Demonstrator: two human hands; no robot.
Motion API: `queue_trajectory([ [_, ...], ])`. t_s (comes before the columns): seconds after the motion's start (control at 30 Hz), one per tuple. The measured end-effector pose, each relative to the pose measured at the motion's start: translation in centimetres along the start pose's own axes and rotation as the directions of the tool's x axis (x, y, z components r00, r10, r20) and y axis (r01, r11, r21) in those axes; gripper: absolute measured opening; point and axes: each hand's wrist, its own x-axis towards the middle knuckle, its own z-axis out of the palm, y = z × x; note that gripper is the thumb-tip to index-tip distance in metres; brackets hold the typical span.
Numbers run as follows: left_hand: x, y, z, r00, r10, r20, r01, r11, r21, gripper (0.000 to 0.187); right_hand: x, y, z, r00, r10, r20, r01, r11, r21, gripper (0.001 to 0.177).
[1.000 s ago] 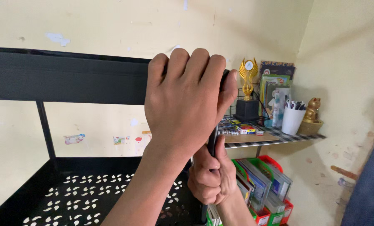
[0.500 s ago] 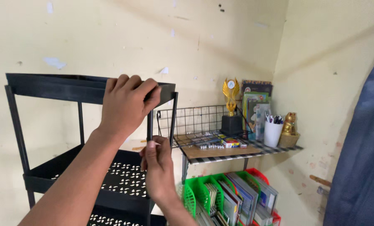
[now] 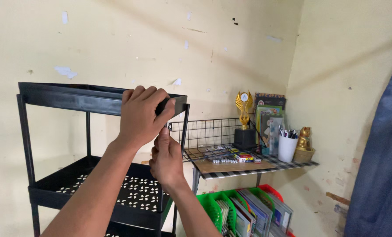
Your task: The person assembles a black three-tier metal shelf by attaching the top frame to the vertical supports and securing it with clips. The person then positions the completed shelf on a wooden table.
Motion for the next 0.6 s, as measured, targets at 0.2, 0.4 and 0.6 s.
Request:
queue_trajectory([
  [0.2,0.3,0.4,0.0,0.998,-0.029,-0.05,0.029,0.999,-0.016,0.022,1.8,1.0,-3.8,0.832,0.235,0.504,-0.447,0.821,0.356,0.059],
  [0.4,-0.2,0.2,0.5,0.997,-0.009,-0.078,0.007,1.0,-0.018,0.021,5.4,5.5,-3.5,0.285,-0.493,0.822,-0.837,0.29,0.464,0.055],
  [0.6,-0.6,-1.8,0.1,0.999,-0.008,-0.046,0.009,1.0,0.019,0.02,3.7,6.9,-2.7,0.757,-0.167,0.632,-0.507,0.461,0.729,0.044],
])
